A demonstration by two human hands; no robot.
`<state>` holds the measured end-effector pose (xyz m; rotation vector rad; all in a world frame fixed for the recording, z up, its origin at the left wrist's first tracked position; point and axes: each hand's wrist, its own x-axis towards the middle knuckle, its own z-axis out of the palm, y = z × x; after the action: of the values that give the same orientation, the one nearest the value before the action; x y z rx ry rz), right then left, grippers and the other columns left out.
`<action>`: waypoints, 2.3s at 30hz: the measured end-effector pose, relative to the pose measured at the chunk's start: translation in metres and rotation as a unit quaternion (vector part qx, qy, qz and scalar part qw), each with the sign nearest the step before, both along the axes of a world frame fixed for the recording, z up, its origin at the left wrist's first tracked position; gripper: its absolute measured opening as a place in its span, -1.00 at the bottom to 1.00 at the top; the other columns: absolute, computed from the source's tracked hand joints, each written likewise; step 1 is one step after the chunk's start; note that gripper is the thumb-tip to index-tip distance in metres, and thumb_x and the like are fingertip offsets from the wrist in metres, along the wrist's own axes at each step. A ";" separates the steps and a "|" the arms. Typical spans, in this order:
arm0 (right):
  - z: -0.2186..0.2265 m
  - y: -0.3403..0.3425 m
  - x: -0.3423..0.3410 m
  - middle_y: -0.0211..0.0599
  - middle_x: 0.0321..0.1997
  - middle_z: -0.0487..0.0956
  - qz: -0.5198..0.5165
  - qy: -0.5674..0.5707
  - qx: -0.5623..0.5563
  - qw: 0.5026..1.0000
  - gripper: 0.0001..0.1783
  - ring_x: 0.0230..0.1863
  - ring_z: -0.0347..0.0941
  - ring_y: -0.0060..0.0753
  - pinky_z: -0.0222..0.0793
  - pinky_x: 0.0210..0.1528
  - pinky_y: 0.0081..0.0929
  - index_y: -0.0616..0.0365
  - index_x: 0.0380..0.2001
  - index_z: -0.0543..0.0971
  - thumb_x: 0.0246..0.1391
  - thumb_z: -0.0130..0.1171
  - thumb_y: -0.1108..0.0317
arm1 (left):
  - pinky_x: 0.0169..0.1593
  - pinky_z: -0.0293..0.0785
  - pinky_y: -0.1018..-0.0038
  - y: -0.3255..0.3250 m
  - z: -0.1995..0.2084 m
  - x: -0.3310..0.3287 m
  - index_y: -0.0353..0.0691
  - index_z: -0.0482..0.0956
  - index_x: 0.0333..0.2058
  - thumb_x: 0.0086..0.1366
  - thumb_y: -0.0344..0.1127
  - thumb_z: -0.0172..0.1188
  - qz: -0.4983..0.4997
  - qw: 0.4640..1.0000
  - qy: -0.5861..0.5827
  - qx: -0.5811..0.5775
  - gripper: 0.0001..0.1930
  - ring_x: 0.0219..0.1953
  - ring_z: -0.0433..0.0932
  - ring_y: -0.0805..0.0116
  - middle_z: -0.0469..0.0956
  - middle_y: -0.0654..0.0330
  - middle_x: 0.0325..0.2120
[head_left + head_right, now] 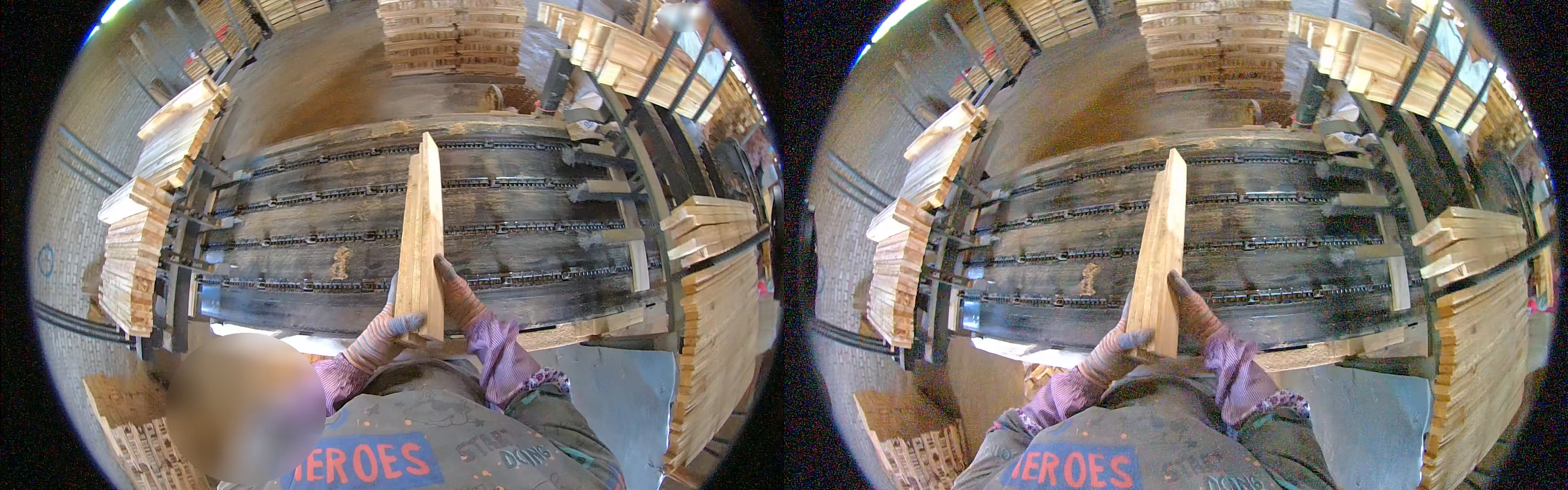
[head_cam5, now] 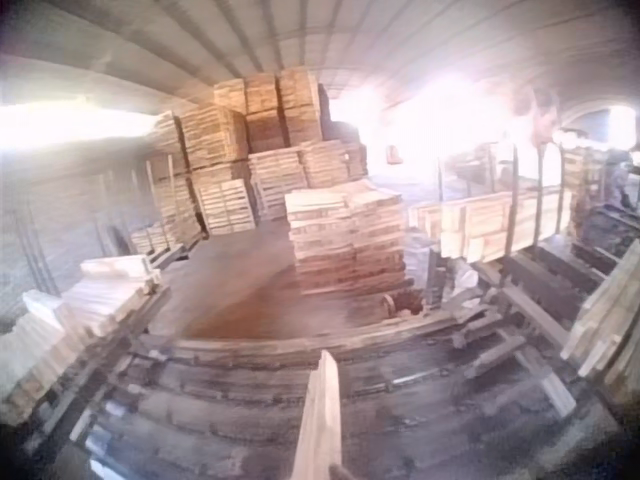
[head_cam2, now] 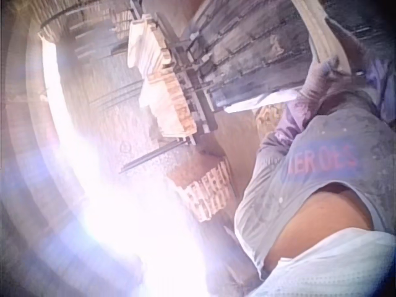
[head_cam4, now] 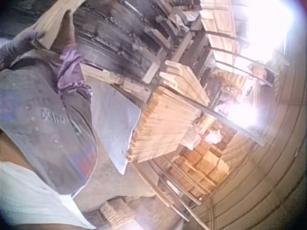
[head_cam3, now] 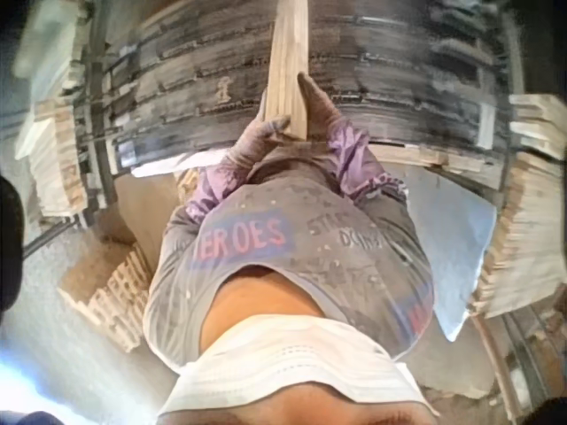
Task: The person repeatedly picks up wooden planks from a conveyor belt and stacks them onto a nearby rack. The person handles the planks one at a time, placing them in a neat pile.
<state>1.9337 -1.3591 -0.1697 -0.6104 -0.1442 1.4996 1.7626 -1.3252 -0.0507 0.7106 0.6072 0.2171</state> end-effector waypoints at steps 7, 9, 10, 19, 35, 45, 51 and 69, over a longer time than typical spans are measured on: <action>0.066 0.002 -0.062 -0.14 0.17 0.58 0.071 0.017 -0.033 0.997 -0.12 0.13 0.57 -0.14 0.51 0.24 -0.07 0.17 0.32 0.38 0.18 0.27 -0.27 | 0.17 0.54 0.20 0.003 0.025 -0.072 0.15 -0.07 0.52 0.13 -0.20 0.50 0.027 0.998 -0.014 0.047 0.11 0.23 0.45 0.19 0.35 0.18 0.26; 0.091 0.000 -0.084 -0.17 0.17 0.58 0.074 -0.035 -0.077 0.994 -0.17 0.13 0.56 -0.19 0.50 0.23 -0.12 0.20 0.31 0.39 0.22 0.27 -0.20 | 0.21 0.47 0.27 0.000 0.029 -0.098 0.09 -0.13 0.54 0.13 -0.23 0.51 0.054 0.994 -0.037 0.090 0.15 0.24 0.42 0.24 0.33 0.17 0.28; 0.105 -0.001 -0.095 -0.20 0.17 0.58 0.076 -0.088 -0.109 0.987 -0.21 0.14 0.55 -0.23 0.48 0.23 -0.17 0.22 0.30 0.40 0.24 0.28 -0.14 | 0.22 0.45 0.30 -0.001 0.023 -0.115 0.06 -0.15 0.55 0.12 -0.25 0.51 0.077 0.990 -0.046 0.112 0.17 0.25 0.41 0.25 0.31 0.16 0.30; 0.101 -0.027 -0.189 -0.15 -0.12 0.61 -0.026 -0.227 0.000 0.974 -0.31 -0.24 0.63 -0.17 0.66 -0.23 -0.23 0.19 0.26 0.39 0.02 0.26 0.31 | 0.44 0.08 0.34 0.006 0.102 -0.327 -0.12 -0.19 0.55 0.04 -0.29 0.61 0.225 0.858 0.052 0.459 0.27 0.45 0.08 0.25 0.11 0.08 0.44; 0.175 -0.008 -0.358 -0.17 0.05 0.55 0.057 -0.215 0.069 0.972 -0.18 -0.06 0.60 -0.19 0.62 -0.04 -0.22 0.18 0.34 0.33 -0.05 0.31 0.32 | 0.24 0.46 0.29 0.105 0.207 -0.462 0.05 -0.25 0.51 0.21 -0.54 0.40 0.698 0.625 -0.007 0.351 0.12 0.20 0.41 0.17 0.32 0.00 0.26; 0.263 0.126 -0.372 -0.15 0.32 0.44 -0.073 -0.466 0.121 0.873 -0.03 0.22 0.44 -0.23 0.37 0.27 -0.32 0.19 0.45 0.27 -0.07 0.34 0.24 | 0.35 0.35 0.07 0.153 0.228 -0.512 -0.12 -0.14 0.49 0.19 -0.55 0.36 0.747 0.642 0.067 0.159 0.03 0.21 0.41 0.02 0.32 -0.13 0.23; 0.317 0.192 -0.404 -0.11 0.49 0.27 -0.088 -0.542 0.233 0.803 0.05 0.44 0.22 -0.15 0.09 0.48 -0.23 0.20 0.50 0.19 -0.11 0.30 0.26 | 0.03 0.61 0.30 0.101 0.233 -0.569 -0.26 0.41 0.28 0.35 -0.52 0.21 0.528 0.809 0.161 0.201 -0.48 -0.26 0.65 0.36 0.57 0.23 -0.44; 0.412 0.269 -0.675 0.03 0.35 0.45 -0.286 -0.723 0.112 0.618 -0.12 0.32 0.40 -0.22 0.26 0.39 -0.29 0.31 0.39 0.35 0.03 0.34 0.16 | -0.20 0.60 0.41 0.334 0.194 -0.976 -0.26 0.50 0.18 0.40 -0.39 0.10 0.431 0.515 0.063 0.738 -0.61 -0.32 0.64 0.29 0.66 0.10 -0.23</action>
<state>1.2583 -1.0903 0.2423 -1.3784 -1.2376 0.0292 0.7870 -0.9916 0.1435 2.0539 0.7987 1.8189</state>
